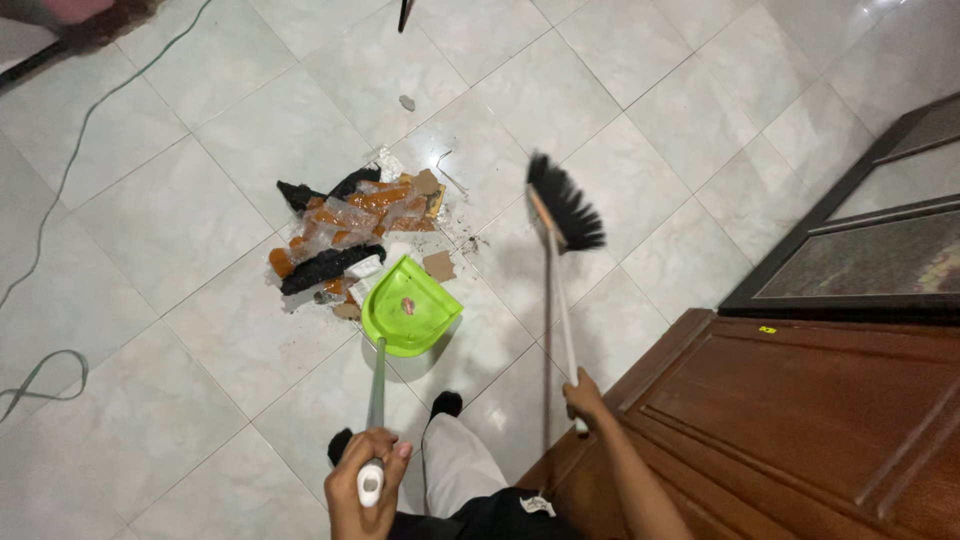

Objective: The person cleans the tiled floor by sweeping scattered trash into a dustpan using a broom and emptying the collected waste into a trash can.

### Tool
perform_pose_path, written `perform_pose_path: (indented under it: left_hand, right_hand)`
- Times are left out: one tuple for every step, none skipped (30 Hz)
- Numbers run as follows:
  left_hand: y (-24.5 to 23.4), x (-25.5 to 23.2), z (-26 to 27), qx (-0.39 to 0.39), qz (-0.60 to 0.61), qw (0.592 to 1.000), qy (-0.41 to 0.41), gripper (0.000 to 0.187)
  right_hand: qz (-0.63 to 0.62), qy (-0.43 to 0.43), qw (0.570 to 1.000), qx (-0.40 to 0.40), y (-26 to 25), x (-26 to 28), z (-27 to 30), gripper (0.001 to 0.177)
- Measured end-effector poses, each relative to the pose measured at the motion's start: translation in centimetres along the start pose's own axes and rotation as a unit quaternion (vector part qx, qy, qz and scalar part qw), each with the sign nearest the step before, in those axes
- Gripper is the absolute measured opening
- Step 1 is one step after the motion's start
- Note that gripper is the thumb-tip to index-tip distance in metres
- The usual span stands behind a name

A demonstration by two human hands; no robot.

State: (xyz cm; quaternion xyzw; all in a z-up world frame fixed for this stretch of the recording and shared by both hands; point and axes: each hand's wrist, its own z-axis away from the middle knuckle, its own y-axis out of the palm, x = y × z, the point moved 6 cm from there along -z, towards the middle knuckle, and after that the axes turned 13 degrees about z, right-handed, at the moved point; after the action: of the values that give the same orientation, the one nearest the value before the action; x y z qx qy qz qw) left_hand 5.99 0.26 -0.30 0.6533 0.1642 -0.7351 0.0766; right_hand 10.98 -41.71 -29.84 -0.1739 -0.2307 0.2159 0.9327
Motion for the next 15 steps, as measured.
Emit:
perform_pose_path:
  left_hand:
    - [0.3,-0.3,-0.3,0.002,0.002,1.0,-0.01,0.025]
    - [0.4,-0.6,-0.7,0.003,0.004,1.0,-0.007,0.025]
    - [0.2,-0.7,-0.6,-0.004,0.001,1.0,-0.031,0.025]
    - [0.0,-0.7,-0.4,-0.01,-0.002,0.998,-0.055,0.025]
    - [-0.1,-1.0,-0.4,-0.008,-0.003,0.999,-0.054,0.025]
    - [-0.2,-1.3,-0.3,-0.005,0.005,0.999,-0.052,0.026]
    - [-0.5,-1.6,-0.3,-0.002,0.012,0.999,-0.05,0.027]
    - [-0.8,-1.8,-0.3,0.0,0.013,0.999,-0.049,0.027]
    - [-1.1,-2.2,-0.1,0.006,0.016,1.0,-0.021,0.026]
    - [-1.5,-2.6,0.2,0.012,0.018,1.0,0.006,0.025]
    - [-1.9,-2.7,0.5,0.012,0.019,1.0,0.006,0.025]
    - [-2.3,-2.6,0.8,0.018,0.027,0.999,-0.01,0.025]
    - [-2.8,-2.5,1.2,0.021,0.035,0.999,-0.026,0.026]
    - [-3.4,-2.6,1.7,0.02,0.035,0.999,-0.024,0.026]
    - [-4.1,-2.6,2.2,0.018,0.034,0.999,-0.026,0.026]
  right_hand:
    - [0.026,-0.028,0.999,0.017,1.1,-0.8,1.4,0.076]
    - [0.053,-0.055,0.996,0.034,2.0,-1.5,2.8,0.073]
    - [-0.021,-0.018,0.997,0.075,2.2,-2.8,3.9,0.071]
    - [-0.094,0.02,0.989,0.114,2.0,-4.2,4.9,0.069]
    - [-0.146,0.016,0.977,0.152,1.3,-5.5,6.2,0.067]
    - [-0.196,0.012,0.962,0.19,1.1,-6.2,7.8,0.065]
    - [-0.198,0.012,0.962,0.188,1.5,-6.9,9.3,0.065]
    - [-0.172,0.008,0.972,0.158,1.4,-8.0,11.3,0.068]
    - [-0.144,0.004,0.981,0.129,1.3,-9.0,13.1,0.072]
    - [-0.144,0.004,0.981,0.128,1.6,-9.6,14.6,0.072]
    - [-0.108,0.005,0.992,0.069,1.2,-10.2,15.8,0.073]
    - [-0.072,0.005,0.997,0.009,1.0,-10.7,16.7,0.073]
    - [-0.071,0.003,0.997,0.009,1.3,-10.9,17.2,0.073]
    - [-0.062,-0.004,0.997,-0.038,0.7,-11.1,17.4,0.07]
    - [-0.055,-0.011,0.995,-0.084,0.3,-11.3,17.6,0.068]
